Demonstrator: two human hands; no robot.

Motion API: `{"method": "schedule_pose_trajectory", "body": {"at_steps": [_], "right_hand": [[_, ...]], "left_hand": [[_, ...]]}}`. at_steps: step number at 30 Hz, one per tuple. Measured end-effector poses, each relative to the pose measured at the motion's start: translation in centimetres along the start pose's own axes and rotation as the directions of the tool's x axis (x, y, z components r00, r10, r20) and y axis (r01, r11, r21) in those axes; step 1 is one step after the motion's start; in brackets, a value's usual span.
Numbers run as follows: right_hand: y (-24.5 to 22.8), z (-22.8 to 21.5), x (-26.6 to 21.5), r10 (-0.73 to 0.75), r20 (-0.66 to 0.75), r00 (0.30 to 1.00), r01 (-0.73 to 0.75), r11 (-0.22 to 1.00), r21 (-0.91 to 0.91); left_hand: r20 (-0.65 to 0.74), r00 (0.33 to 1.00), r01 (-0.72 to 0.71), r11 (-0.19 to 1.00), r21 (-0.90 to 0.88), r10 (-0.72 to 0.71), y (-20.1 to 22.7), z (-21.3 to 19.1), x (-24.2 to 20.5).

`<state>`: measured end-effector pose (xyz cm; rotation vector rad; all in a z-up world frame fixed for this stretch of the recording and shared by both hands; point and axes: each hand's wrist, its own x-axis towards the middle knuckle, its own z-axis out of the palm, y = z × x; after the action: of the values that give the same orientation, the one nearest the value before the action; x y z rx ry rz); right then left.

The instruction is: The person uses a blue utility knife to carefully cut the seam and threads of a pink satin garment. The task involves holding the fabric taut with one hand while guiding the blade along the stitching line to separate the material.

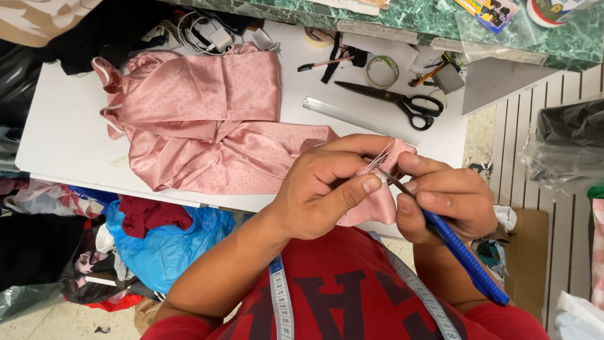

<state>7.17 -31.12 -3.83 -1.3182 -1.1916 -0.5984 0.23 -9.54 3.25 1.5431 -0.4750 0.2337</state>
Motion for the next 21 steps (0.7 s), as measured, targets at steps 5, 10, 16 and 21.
{"method": "schedule_pose_trajectory", "body": {"at_steps": [5,10,16,21], "right_hand": [[-0.2,2.0,1.0,-0.020,-0.001,1.000,0.020,0.999,-0.046],[0.0,3.1,0.6,-0.051,-0.054,0.997,0.046,0.994,-0.104],[0.0,3.4,0.7,-0.032,-0.056,0.998,0.026,0.994,-0.107],[-0.2,2.6,0.1,0.043,-0.069,0.997,-0.043,0.999,0.001]], "left_hand": [[-0.006,1.000,-0.002,0.999,-0.038,0.001,-0.3,-0.8,-0.3],[-0.009,1.000,-0.021,0.997,-0.073,0.020,-0.3,-1.3,-0.3],[0.002,1.000,-0.015,0.998,-0.068,0.016,-0.2,-1.7,0.1],[0.031,0.999,-0.033,0.981,-0.191,0.039,-1.1,-1.5,0.1]]}}
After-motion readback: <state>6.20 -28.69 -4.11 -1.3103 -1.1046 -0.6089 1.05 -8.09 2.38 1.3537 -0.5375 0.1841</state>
